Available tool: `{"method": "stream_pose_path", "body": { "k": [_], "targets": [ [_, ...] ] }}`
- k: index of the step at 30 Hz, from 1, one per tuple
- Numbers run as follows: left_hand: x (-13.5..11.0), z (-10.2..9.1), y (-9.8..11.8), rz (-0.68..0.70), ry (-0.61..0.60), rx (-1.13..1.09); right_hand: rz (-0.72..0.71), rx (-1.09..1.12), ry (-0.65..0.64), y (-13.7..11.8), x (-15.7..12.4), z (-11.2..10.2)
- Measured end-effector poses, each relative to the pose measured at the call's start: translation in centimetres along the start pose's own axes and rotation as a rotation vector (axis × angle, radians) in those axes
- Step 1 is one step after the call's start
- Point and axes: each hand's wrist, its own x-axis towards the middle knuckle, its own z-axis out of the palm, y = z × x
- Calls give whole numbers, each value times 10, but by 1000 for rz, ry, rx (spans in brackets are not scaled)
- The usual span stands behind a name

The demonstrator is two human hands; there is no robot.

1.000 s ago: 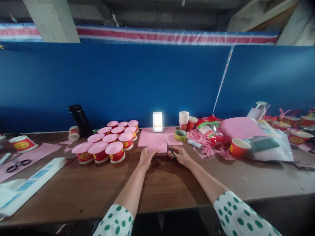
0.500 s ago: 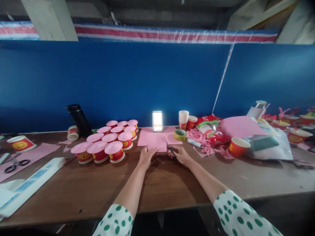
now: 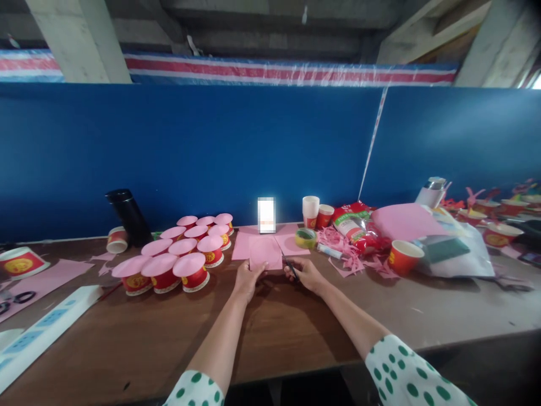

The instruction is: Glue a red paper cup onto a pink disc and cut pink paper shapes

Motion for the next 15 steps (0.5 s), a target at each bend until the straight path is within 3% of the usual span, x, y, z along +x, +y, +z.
{"method": "stream_pose_path", "body": {
  "k": [15],
  "targets": [
    [-2, 0, 1, 0, -14, 44, -40, -23, -38, -3, -3, -2]
  ]
}}
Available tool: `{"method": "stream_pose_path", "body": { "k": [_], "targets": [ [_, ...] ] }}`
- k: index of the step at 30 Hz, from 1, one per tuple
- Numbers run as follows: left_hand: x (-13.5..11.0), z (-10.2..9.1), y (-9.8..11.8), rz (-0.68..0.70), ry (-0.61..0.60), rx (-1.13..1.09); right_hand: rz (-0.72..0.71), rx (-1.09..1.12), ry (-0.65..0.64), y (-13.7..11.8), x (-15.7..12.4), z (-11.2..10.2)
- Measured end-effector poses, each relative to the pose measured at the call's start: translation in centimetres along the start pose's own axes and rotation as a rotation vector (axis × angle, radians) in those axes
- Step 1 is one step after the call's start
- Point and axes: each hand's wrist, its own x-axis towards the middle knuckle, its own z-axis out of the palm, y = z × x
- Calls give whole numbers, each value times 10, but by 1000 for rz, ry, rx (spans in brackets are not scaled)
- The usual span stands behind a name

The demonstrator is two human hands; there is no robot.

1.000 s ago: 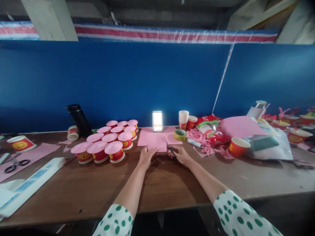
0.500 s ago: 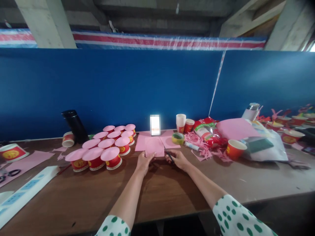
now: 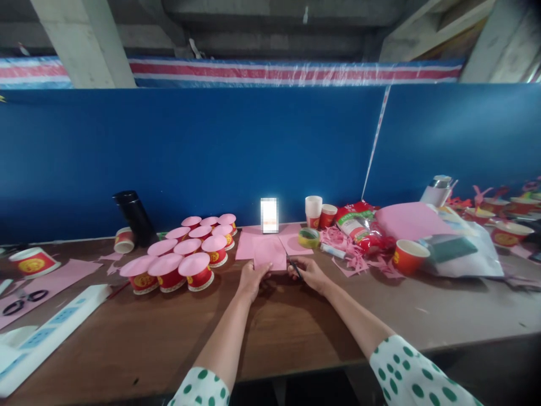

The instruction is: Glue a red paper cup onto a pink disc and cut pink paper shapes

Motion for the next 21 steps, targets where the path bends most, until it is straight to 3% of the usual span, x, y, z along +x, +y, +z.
{"method": "stream_pose_path", "body": {
  "k": [21],
  "targets": [
    [0, 0, 0, 1, -15, 11, 16, -8, 21, -10, -2, 3]
  ]
}}
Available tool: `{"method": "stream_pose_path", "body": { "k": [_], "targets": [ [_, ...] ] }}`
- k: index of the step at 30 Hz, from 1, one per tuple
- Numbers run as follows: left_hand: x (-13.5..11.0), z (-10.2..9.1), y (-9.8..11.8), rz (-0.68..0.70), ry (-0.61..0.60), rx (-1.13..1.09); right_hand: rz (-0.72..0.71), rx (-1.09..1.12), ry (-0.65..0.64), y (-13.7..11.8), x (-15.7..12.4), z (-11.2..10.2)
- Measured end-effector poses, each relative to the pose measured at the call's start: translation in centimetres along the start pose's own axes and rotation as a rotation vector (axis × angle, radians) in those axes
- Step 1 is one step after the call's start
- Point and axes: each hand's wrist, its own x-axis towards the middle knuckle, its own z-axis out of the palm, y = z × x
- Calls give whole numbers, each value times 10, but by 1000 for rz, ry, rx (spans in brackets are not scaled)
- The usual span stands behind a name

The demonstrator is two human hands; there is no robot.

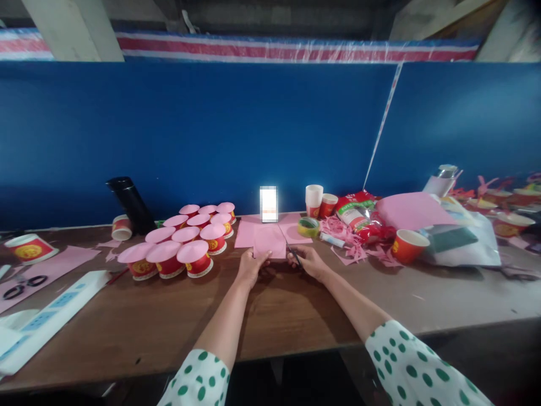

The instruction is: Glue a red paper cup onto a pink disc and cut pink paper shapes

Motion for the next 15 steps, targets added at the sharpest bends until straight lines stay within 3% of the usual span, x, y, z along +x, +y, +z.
{"method": "stream_pose_path", "body": {
  "k": [15],
  "targets": [
    [1, 0, 0, 2, -12, 2, 31, -26, 4, 0, -1, -2]
  ]
}}
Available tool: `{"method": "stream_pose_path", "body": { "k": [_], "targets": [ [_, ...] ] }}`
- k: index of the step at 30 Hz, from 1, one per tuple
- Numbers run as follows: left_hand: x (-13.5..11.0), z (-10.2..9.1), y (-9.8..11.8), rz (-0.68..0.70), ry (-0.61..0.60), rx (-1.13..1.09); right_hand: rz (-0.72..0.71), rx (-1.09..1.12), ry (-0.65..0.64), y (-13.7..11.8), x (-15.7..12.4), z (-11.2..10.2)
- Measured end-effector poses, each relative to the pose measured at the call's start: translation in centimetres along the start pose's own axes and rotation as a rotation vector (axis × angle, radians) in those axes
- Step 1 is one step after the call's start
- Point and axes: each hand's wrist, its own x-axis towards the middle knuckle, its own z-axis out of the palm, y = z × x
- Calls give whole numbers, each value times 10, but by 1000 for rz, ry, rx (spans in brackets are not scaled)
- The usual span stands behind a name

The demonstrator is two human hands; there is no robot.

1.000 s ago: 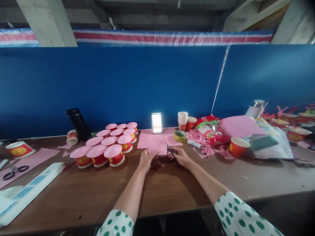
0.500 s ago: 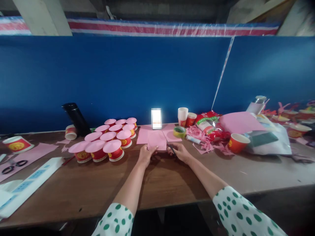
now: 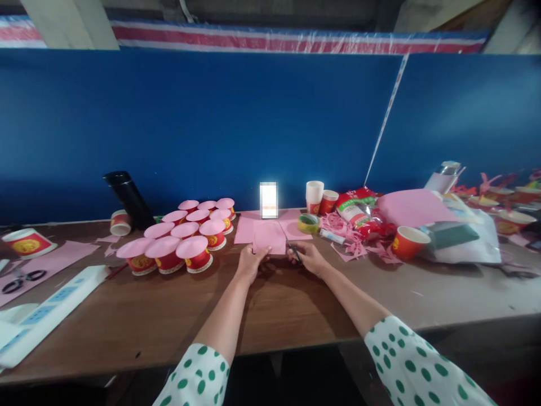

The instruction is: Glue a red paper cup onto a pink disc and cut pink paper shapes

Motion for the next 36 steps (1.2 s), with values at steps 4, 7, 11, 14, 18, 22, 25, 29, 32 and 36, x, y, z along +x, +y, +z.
{"method": "stream_pose_path", "body": {
  "k": [4, 7, 11, 14, 18, 22, 25, 29, 32, 36],
  "targets": [
    [1, -1, -1, 1, -1, 3, -1, 9, 4, 3, 1, 0],
    [1, -1, -3, 7, 11, -1, -12, 18, 7, 5, 2, 0],
    [1, -1, -2, 12, 20, -15, -29, 18, 4, 6, 3, 0],
    [0, -1, -1, 6, 16, -22, -35, 14, 0, 5, 2, 0],
    [0, -1, -1, -3, 15, -21, -39, 7, -5, 1, 0, 1],
    [1, -1, -2, -4, 16, -18, -40, 3, -2, -1, -1, 2],
    [1, -2, -2, -6, 9, -11, -44, -2, -5, -1, -1, 3],
    [1, -1, -1, -10, 4, -4, -52, -14, -22, 1, 0, 1],
    [0, 0, 0, -12, 1, -1, -59, -19, -29, 3, 0, 0],
    [0, 0, 0, -11, 8, 5, -65, -23, -36, 1, 0, 0]
  ]
}}
